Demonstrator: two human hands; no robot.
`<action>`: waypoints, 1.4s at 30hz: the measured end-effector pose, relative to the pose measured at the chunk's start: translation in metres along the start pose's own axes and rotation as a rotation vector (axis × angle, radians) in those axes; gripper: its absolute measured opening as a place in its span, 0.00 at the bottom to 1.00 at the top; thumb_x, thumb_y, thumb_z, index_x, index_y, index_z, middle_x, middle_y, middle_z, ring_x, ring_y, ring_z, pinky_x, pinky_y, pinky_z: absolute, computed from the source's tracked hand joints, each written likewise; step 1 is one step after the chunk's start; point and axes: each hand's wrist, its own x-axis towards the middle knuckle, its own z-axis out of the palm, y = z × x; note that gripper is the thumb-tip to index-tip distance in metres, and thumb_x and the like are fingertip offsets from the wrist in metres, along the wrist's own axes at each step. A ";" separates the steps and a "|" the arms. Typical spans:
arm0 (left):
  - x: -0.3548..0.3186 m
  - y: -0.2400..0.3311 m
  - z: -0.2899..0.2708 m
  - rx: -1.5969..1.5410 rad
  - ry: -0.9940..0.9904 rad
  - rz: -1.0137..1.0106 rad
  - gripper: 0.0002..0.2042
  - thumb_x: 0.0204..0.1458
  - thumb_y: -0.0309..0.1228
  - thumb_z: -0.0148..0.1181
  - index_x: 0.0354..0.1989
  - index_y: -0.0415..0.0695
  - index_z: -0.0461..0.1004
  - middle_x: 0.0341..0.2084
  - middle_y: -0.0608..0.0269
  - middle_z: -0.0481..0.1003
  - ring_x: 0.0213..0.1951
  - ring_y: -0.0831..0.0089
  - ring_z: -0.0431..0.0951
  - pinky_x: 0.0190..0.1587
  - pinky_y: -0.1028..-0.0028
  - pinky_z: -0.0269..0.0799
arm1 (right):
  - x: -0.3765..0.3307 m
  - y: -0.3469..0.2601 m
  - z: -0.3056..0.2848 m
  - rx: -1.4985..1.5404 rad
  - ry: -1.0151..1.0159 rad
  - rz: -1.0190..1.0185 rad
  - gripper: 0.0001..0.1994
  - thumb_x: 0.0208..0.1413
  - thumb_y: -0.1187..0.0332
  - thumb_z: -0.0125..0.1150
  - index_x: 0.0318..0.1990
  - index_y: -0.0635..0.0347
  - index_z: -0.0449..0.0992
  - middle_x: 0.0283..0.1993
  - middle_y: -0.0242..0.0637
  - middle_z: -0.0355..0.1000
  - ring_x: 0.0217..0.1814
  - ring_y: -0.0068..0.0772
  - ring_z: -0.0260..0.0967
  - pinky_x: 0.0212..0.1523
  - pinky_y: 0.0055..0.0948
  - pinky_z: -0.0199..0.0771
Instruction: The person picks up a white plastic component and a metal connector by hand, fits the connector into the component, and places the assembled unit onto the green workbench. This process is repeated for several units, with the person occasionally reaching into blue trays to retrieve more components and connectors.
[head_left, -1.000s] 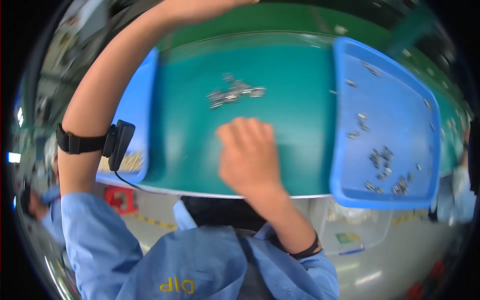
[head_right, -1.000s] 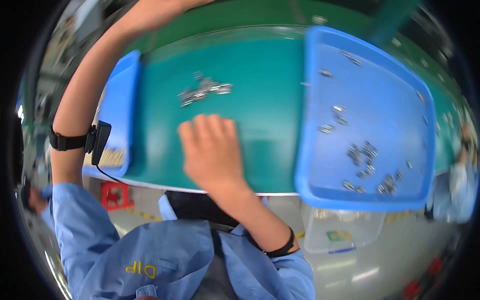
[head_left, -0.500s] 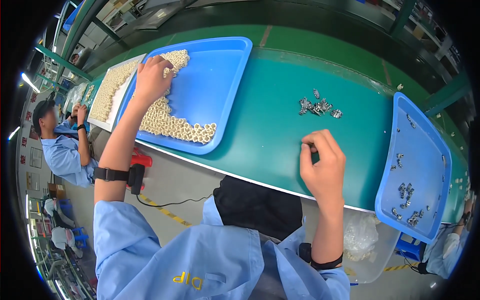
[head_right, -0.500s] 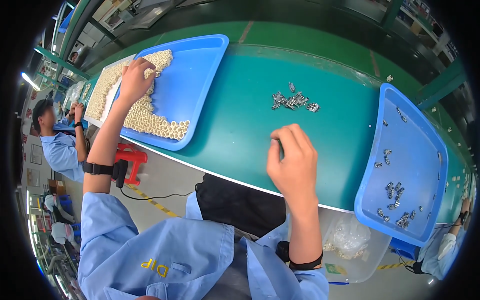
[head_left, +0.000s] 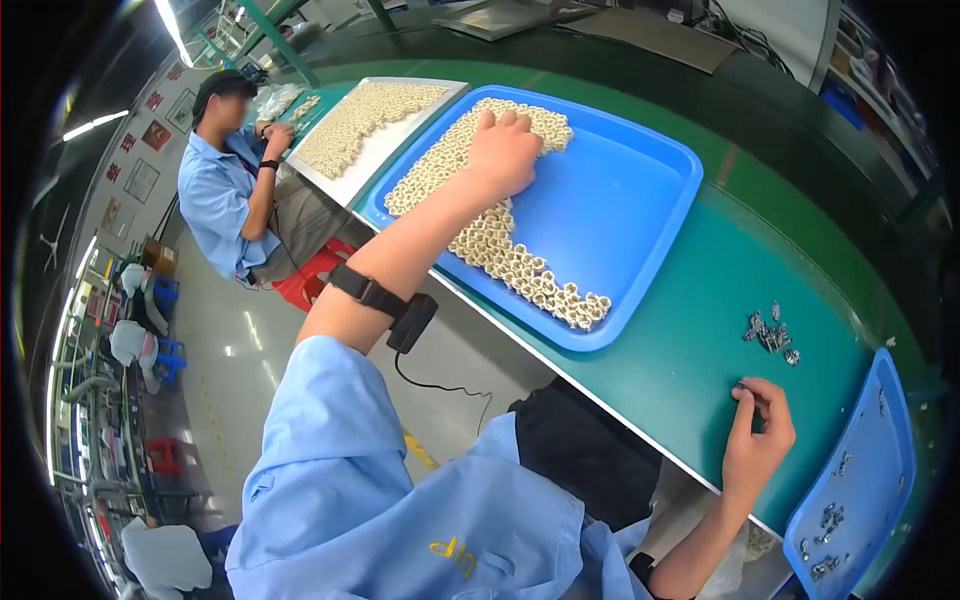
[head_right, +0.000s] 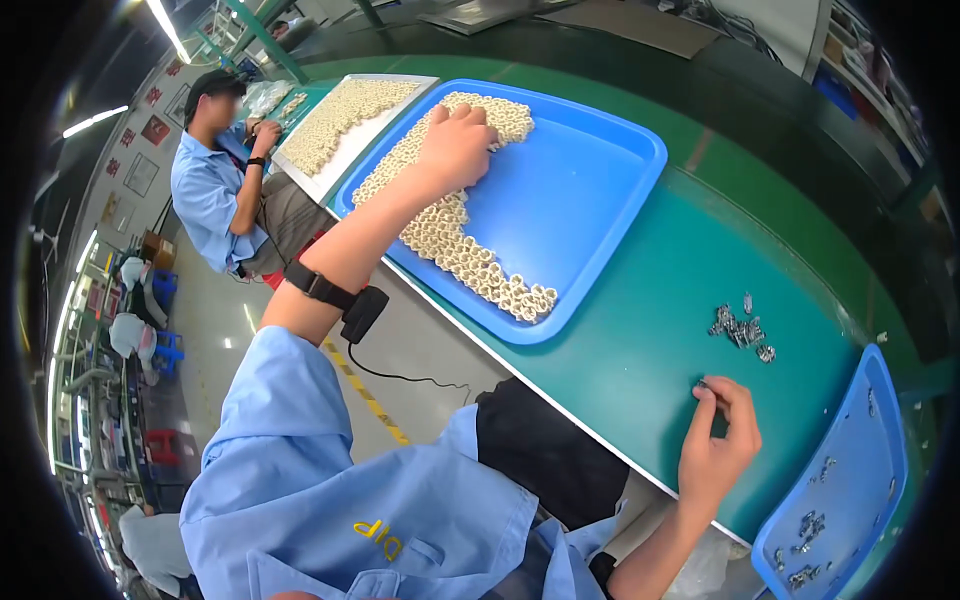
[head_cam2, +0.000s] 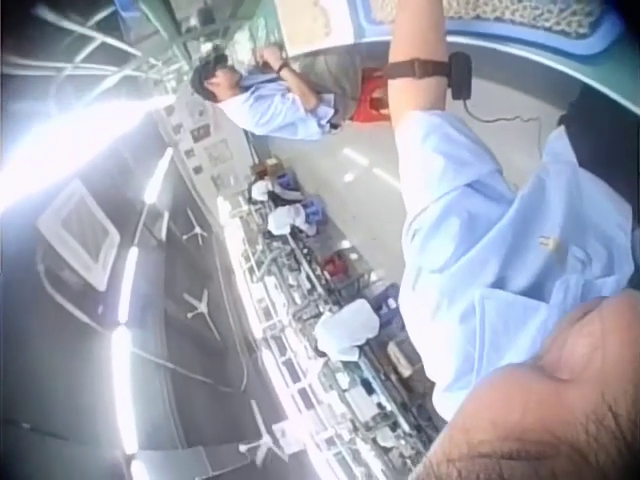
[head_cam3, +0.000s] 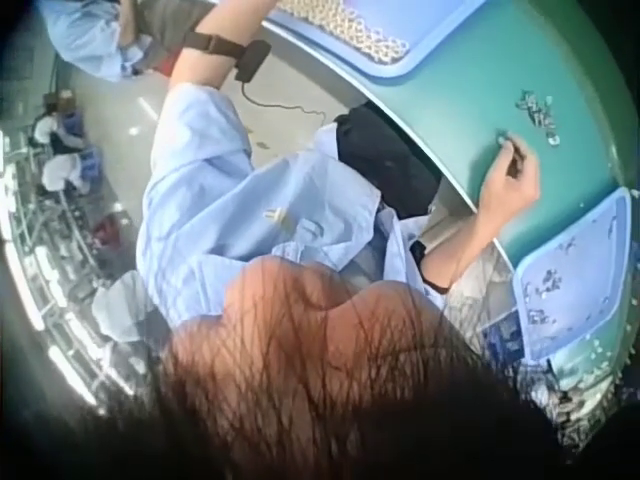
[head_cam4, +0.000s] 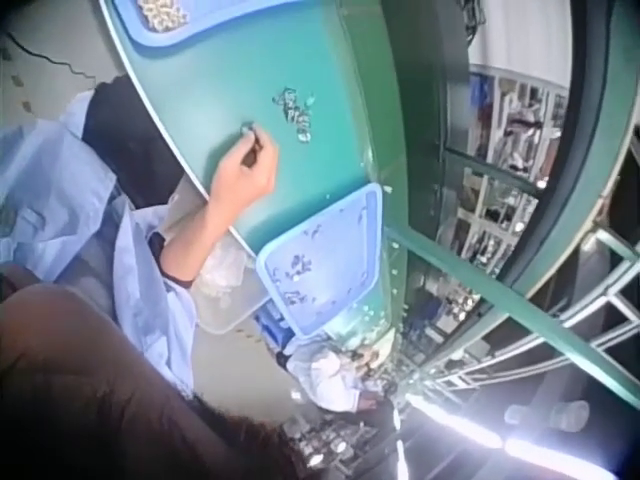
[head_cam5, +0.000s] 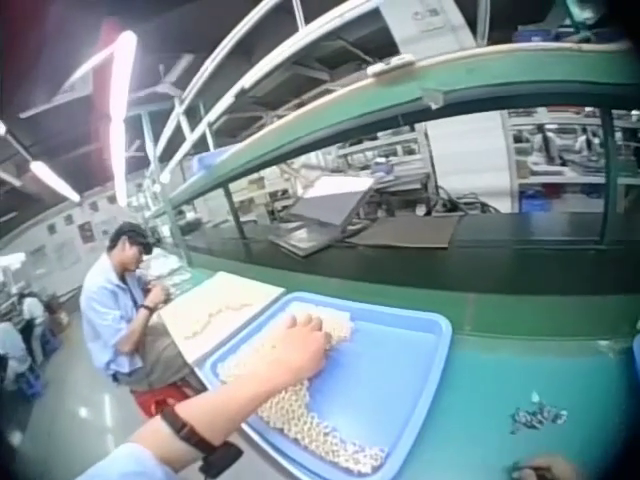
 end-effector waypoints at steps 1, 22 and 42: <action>0.000 -0.005 -0.003 0.014 -0.006 -0.001 0.12 0.49 0.29 0.62 0.40 0.42 0.85 0.49 0.52 0.78 0.59 0.54 0.75 0.65 0.46 0.64 | 0.003 0.000 0.002 0.004 -0.002 0.021 0.03 0.60 0.82 0.61 0.38 0.66 0.79 0.36 0.37 0.78 0.39 0.26 0.76 0.41 0.27 0.75; -0.037 0.015 -0.006 -0.869 -0.032 -0.010 0.13 0.62 0.33 0.62 0.51 0.41 0.79 0.43 0.61 0.79 0.47 0.74 0.76 0.56 0.70 0.68 | 0.015 -0.003 -0.005 -0.272 -0.082 -0.179 0.13 0.50 0.81 0.65 0.45 0.63 0.84 0.37 0.38 0.73 0.41 0.41 0.71 0.47 0.36 0.72; -0.183 0.107 -0.065 -2.282 0.381 0.030 0.13 0.64 0.25 0.56 0.55 0.34 0.73 0.43 0.50 0.77 0.44 0.64 0.76 0.49 0.64 0.72 | 0.023 -0.024 0.013 -0.601 -0.223 -0.344 0.12 0.52 0.78 0.67 0.45 0.63 0.82 0.46 0.45 0.76 0.49 0.50 0.74 0.50 0.41 0.73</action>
